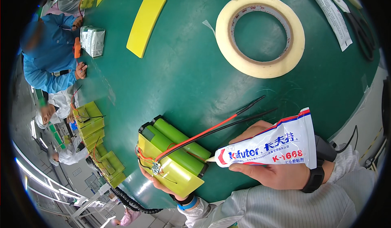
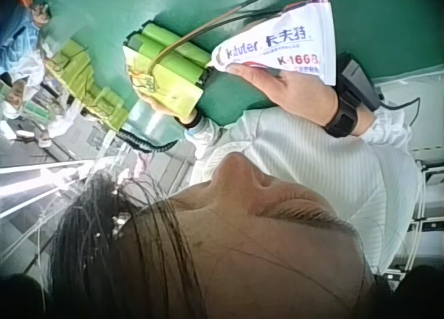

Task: Assembling and testing green battery packs, involving checking voltage with a multimeter and applying sealant glue to components.

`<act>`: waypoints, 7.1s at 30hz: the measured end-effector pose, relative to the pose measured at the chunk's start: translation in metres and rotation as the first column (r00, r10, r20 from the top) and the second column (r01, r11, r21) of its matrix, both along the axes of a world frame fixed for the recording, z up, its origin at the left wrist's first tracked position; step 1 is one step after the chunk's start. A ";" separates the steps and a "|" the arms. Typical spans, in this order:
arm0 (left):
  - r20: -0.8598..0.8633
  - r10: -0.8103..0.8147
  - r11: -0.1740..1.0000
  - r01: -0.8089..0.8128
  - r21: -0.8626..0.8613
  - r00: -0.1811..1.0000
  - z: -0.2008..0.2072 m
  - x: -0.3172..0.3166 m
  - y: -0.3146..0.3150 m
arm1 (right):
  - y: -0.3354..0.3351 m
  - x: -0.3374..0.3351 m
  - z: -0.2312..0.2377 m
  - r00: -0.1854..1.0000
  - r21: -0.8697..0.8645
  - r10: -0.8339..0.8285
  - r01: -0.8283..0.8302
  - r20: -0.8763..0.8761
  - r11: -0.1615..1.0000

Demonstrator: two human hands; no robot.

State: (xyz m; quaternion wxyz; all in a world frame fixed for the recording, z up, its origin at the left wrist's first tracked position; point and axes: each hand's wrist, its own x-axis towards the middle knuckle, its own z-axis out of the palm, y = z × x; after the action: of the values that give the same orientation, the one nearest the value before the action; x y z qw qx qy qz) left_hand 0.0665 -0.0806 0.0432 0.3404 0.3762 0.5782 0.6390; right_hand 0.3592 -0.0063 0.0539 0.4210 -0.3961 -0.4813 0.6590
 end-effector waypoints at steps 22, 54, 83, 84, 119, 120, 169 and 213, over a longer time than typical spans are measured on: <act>-0.015 0.019 1.000 -0.018 0.003 1.000 0.000 0.002 0.001 | 0.005 0.001 0.001 1.000 0.000 0.021 -0.021 0.008 1.000; 0.039 -0.041 0.999 0.040 0.029 0.998 0.000 -0.001 0.000 | 0.008 0.000 0.001 0.999 0.049 -0.020 0.022 -0.039 0.999; -0.028 0.075 0.996 -0.077 -0.050 0.997 0.003 0.004 0.005 | 0.006 0.001 0.004 0.999 0.058 -0.022 0.020 0.028 0.998; -0.031 0.076 0.996 -0.078 -0.053 0.997 0.004 0.003 0.004 | 0.006 0.001 0.004 0.999 0.060 -0.021 0.019 0.027 0.998; -0.216 -0.080 0.997 0.077 -0.022 0.973 0.007 -0.014 0.003 | 0.001 0.044 0.035 0.763 -0.260 -0.141 -0.036 -0.631 0.965; -0.209 -0.098 0.995 0.093 -0.036 0.973 0.011 -0.012 0.004 | -0.001 0.048 0.036 0.598 -0.265 -0.117 -0.164 -0.793 0.950; -0.699 0.081 0.997 -0.045 0.069 0.710 -0.005 -0.004 -0.022 | -0.112 -0.026 -0.011 0.840 0.914 -0.361 -0.378 0.404 0.144; -0.672 0.102 0.995 -0.067 0.079 0.733 -0.007 -0.002 -0.025 | -0.118 -0.024 -0.007 0.827 0.888 -0.325 -0.413 0.459 0.202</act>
State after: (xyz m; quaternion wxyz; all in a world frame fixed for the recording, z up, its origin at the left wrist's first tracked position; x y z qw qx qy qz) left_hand 0.0644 -0.1056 0.0361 0.0689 0.5637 0.6628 0.4880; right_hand 0.3354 -0.1241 0.0472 0.3912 -0.1970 -0.8965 0.0665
